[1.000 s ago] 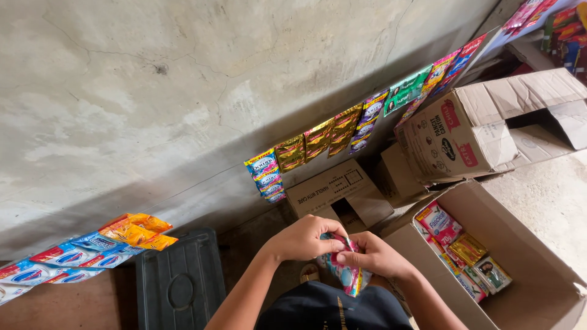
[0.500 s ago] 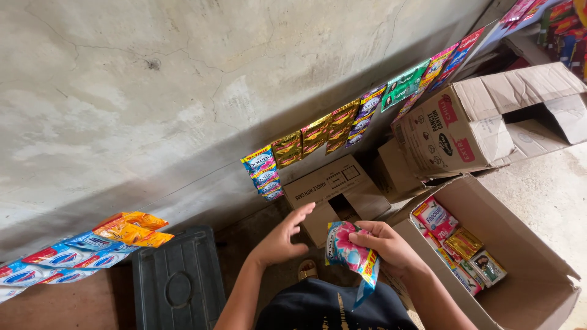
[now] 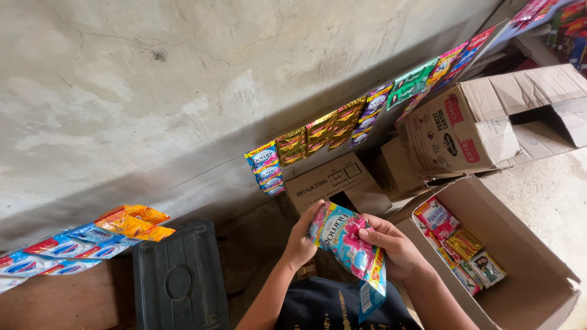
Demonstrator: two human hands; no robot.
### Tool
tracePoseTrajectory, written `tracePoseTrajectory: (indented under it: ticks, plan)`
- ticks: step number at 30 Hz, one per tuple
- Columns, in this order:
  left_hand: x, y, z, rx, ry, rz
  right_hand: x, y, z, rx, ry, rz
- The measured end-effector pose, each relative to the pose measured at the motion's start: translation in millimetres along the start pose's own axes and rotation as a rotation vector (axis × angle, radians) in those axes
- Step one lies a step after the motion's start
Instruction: The person takes small product sachets, including hair conditioner packets, detergent sachets, and soap packets, one at a time from a display strip on the wall and places them into an open cardboard box on the floor. They occasionally turn a sachet over in their hands before adding it to the box.
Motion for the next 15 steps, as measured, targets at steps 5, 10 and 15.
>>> tracePoseTrajectory:
  ticks: [5,10,15]
  plan:
    - [-3.0,1.3,8.4,0.055,0.184,-0.294,1.3,12.3,-6.7,-0.013,0.009,-0.02]
    - [28.2,2.5,5.1,0.058,0.219,-0.383,-3.0,30.6,-3.6,-0.028,0.014,-0.083]
    - [35.3,-6.0,-1.5,0.029,0.455,-0.587,-8.1,46.0,2.7,-0.17,0.012,-0.156]
Point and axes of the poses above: each hand's wrist, its own z-axis towards the middle knuckle, its own y-axis out of the back of the hand, x = y × z, the point moved 8 cm from there along z, towards the middle knuckle, and after that the axes turned 2 degrees about -x, right-handed, at the moved point
